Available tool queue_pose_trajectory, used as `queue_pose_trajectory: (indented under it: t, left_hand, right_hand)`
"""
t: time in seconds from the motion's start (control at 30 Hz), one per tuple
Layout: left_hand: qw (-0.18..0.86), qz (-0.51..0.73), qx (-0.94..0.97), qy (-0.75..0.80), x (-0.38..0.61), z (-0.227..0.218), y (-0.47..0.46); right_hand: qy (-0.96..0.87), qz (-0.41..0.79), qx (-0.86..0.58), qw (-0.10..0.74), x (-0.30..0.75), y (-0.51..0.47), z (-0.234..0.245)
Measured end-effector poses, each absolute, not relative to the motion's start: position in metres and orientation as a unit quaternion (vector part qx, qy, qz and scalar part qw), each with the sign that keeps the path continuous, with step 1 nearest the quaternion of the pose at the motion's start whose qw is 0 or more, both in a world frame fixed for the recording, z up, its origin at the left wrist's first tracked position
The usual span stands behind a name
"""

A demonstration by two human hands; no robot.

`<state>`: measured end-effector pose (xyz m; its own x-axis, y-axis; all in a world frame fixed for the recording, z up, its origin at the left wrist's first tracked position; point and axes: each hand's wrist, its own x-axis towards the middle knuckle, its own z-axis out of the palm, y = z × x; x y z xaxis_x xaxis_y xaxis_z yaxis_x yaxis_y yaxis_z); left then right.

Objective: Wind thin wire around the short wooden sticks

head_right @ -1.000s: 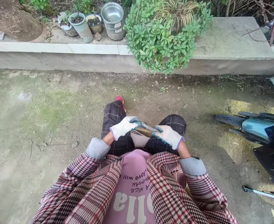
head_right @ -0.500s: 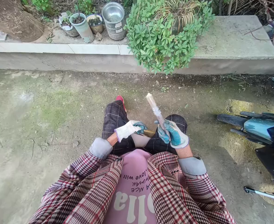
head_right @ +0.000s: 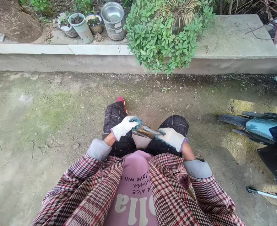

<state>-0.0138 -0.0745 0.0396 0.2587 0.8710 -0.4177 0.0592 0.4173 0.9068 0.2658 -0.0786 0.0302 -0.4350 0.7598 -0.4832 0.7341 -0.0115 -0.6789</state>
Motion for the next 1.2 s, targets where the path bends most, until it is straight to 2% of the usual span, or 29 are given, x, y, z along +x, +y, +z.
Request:
queue_pose_trajectory:
  t: [0.17,0.23,0.3,0.37,0.5,0.6,0.73,0.83,0.97,1.07,1.13,1.2]
  left_hand:
    - [0.690,0.291,0.437,0.498,-0.001,0.039,-0.083]
    - [0.706,0.278,0.434,0.485,0.005,0.033,-0.086]
    - [0.713,0.271,0.441,0.473,0.008,0.026,-0.086]
    - [0.709,0.271,0.454,0.467,0.005,0.021,-0.084]
    - [0.702,0.270,0.480,0.451,-0.013,0.025,-0.076]
    - [0.619,0.229,0.597,0.456,-0.021,0.031,-0.074]
    - [0.500,0.144,0.714,0.468,-0.018,0.031,-0.077]
    - [0.488,0.136,0.704,0.497,-0.012,0.026,-0.080]
    - [0.578,0.204,0.622,0.487,-0.008,0.023,-0.081]
    - [0.646,0.243,0.556,0.462,-0.008,0.026,-0.079]
    - [0.657,0.253,0.536,0.466,-0.009,0.027,-0.077]
    - [0.654,0.262,0.526,0.476,-0.011,0.028,-0.074]
  right_hand:
    - [-0.557,0.559,-0.601,0.128,0.267,-0.073,0.031]
    - [-0.491,0.636,-0.568,0.178,0.262,-0.076,0.038]
    - [-0.474,0.695,-0.505,0.192,0.258,-0.081,0.046]
    - [-0.492,0.728,-0.449,0.166,0.258,-0.085,0.051]
    - [-0.552,0.744,-0.375,0.031,0.271,-0.084,0.051]
    - [-0.668,0.641,-0.374,-0.049,0.276,-0.079,0.048]
    - [-0.734,0.519,-0.432,-0.070,0.270,-0.075,0.042]
    - [-0.712,0.474,-0.518,0.007,0.261,-0.073,0.035]
    - [-0.567,0.543,-0.602,0.147,0.254,-0.073,0.032]
    - [-0.494,0.631,-0.557,0.219,0.256,-0.076,0.037]
    - [-0.463,0.694,-0.489,0.255,0.261,-0.079,0.043]
    - [-0.477,0.740,-0.428,0.203,0.265,-0.082,0.049]
